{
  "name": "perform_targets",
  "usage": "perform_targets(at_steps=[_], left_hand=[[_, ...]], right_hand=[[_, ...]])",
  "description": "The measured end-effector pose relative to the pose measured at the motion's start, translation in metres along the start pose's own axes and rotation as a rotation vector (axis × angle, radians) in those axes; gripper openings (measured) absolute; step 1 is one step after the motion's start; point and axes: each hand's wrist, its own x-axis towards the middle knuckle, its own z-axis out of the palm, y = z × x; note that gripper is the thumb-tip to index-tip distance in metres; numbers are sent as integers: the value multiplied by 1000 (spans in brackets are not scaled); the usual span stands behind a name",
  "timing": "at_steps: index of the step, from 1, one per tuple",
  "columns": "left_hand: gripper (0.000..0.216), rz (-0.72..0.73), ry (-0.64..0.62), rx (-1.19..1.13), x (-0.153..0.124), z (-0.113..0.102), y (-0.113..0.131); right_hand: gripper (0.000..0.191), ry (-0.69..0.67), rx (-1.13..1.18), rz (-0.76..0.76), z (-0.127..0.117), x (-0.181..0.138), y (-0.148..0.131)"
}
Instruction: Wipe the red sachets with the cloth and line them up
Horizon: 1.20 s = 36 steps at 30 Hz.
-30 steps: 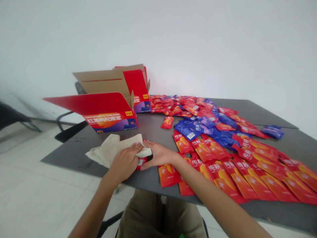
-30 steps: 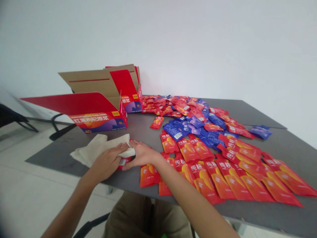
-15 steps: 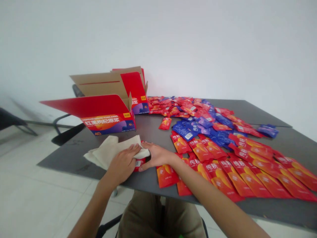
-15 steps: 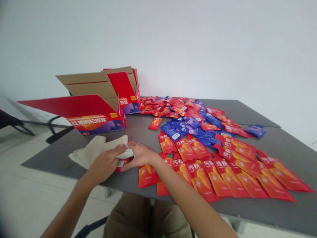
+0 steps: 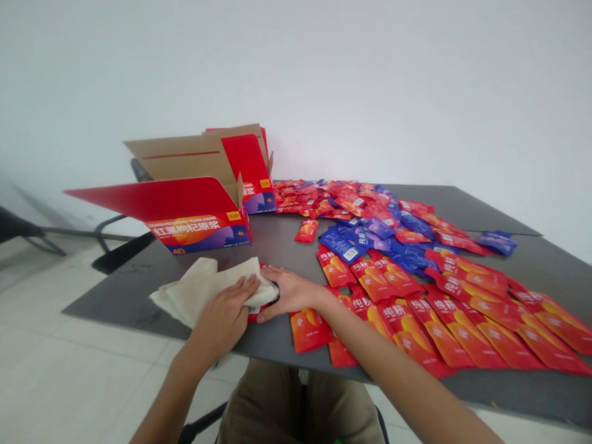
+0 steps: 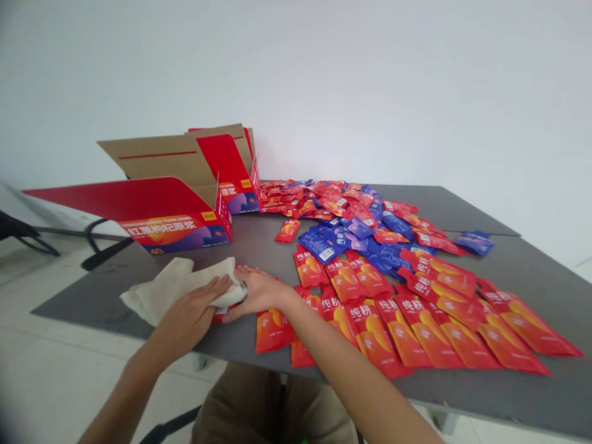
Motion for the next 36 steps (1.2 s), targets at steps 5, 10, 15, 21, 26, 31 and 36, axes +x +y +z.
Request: perform_targets(at_steps=[5,10,15,21,26,31,36], left_hand=[[56,21,-7,-9,-13,-3,-1],[55,-9,-24,47,9,-2,-1],[56,37,14,57,-18,2,1],[55,-9,-35,36,3,-3,0],[57,21,-10,57,4,2,-4],[56,45,0,67,-14,0,-3],[56,-5,-41,124,10,-2,1]], right_hand=[[111,0,23,-3,0,0,0],[94,22,24,-45,-2,-2,-4],[117,1,-10,-3,1,1,0],[99,14,15,-45,-2,-1,-3],[104,-16,-27,-10,-1,-1,-3],[112,-18,-42,-1,-1,0,-2],[93,13,-2,-65,-2,-1,-3]])
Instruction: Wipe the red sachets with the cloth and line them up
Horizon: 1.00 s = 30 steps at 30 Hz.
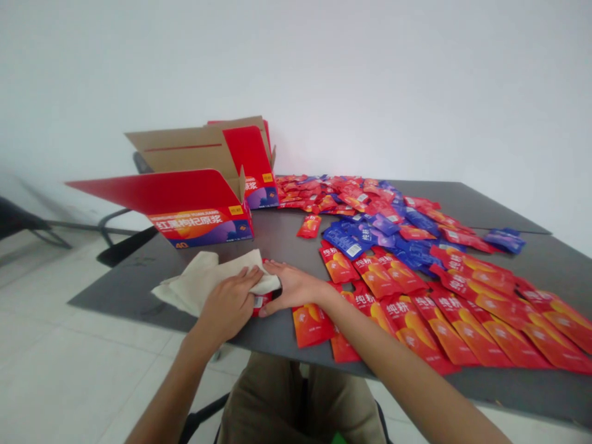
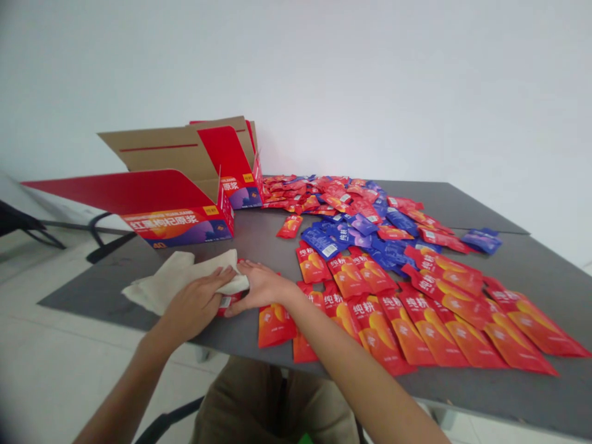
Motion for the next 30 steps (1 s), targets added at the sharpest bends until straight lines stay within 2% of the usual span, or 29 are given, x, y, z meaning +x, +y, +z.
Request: perform_targets(at_steps=[7,13,15,20,22,27,30], left_hand=[[57,35,61,-30,-32,3,1],[55,-10,-2,-44,2,-1,-1],[56,1,11,-31,2,1,-2],[57,54,70,-48,-27,5,-4],[55,48,49,-58,-25,3,-3],[56,-10,9,-25,1,0,1],[57,0,51,-18,-11,3,3]], right_hand=[[120,-37,-35,98,2,2,1],[95,6,-13,8,2,0,2],[99,3,-13,25,2,0,3],[114,-17,-9,62,3,2,4],[112,-13,-6,51,3,2,3],[98,-9,-13,12,2,2,2],[106,-16,5,58,3,2,3]])
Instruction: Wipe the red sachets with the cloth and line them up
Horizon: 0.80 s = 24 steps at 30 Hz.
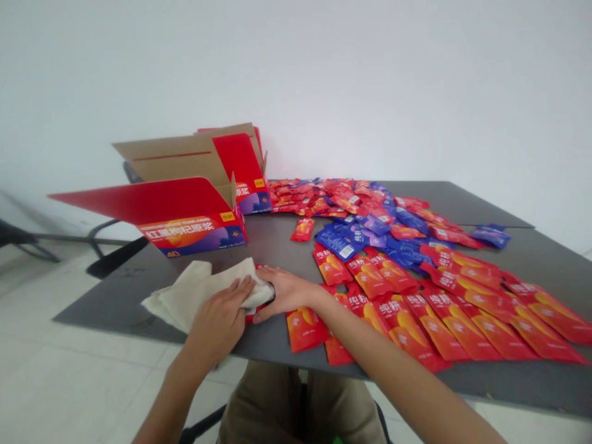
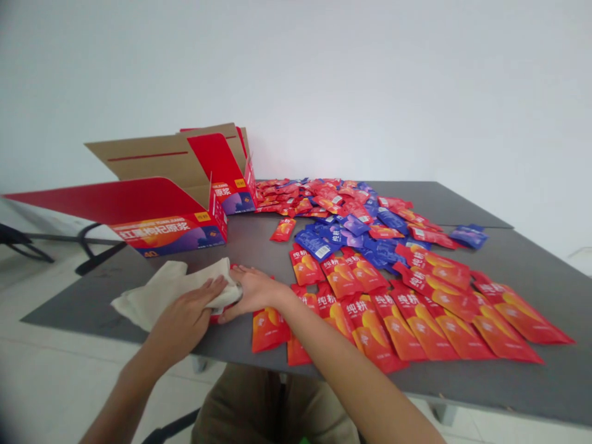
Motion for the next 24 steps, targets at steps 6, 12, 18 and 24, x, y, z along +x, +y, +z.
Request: perform_targets(at_steps=[6,12,18,24], left_hand=[[55,26,12,-33,-16,-5,0],[55,-2,-43,16,13,-2,-5],[55,36,22,-34,-16,0,-4],[56,-10,-25,-27,14,-1,-4]], right_hand=[[116,-19,-34,33,0,0,0],[103,10,-27,-26,0,-1,0],[119,-9,-17,27,1,1,1],[103,4,-22,-16,-1,0,-1]])
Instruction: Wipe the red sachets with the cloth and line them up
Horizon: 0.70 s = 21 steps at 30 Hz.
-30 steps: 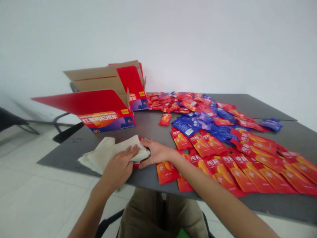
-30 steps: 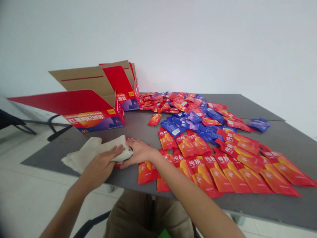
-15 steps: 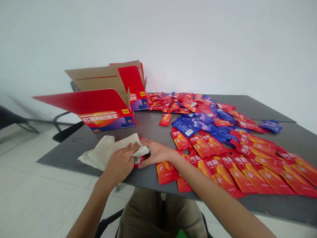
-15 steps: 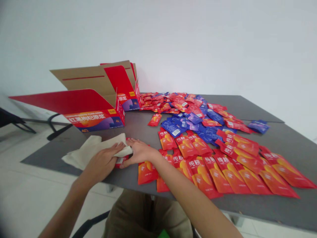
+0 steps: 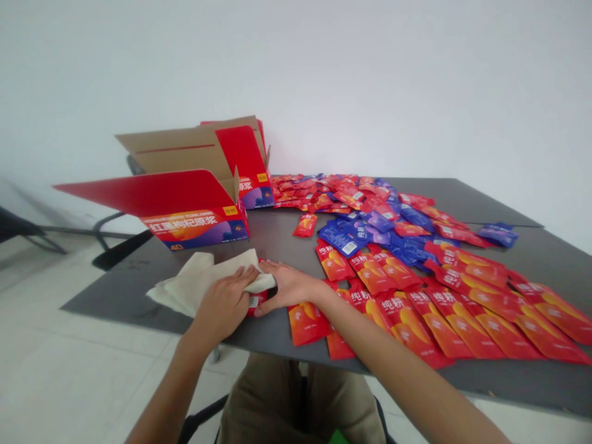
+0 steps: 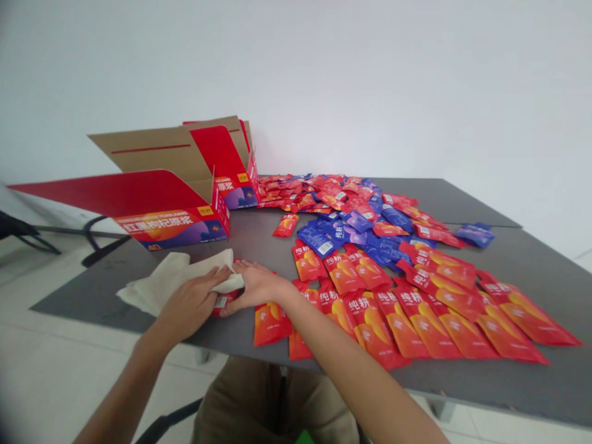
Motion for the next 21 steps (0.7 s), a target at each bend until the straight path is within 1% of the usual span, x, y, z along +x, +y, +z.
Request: perform_targets(at_steps=[2,5,7,9,12,14,16,19,21], left_hand=[[56,0,9,11,-4,2,1],[56,21,42,5,-24,3,2],[55,31,49,-5,-30,2,2],[54,18,30,-9,-24,-1,3],[54,-3,-15,20,-5,-3,2],[56,-9,-16,47,-1,-1,2],[57,5,9,43,-8,1,2],[55,35,47,4,-27,3,1],[53,27,42,-5,-29,1,3]], right_hand=[[106,-9,-1,16,0,0,-1],[115,-39,-40,50,0,0,-2],[118,-42,-58,58,0,0,-1],[115,-37,-55,43,0,0,0],[107,-22,-39,21,1,0,0],[105,-16,-33,15,1,0,0],[105,-15,-20,13,1,0,0],[111,-10,2,35,1,0,1],[112,-9,1,25,1,0,2]])
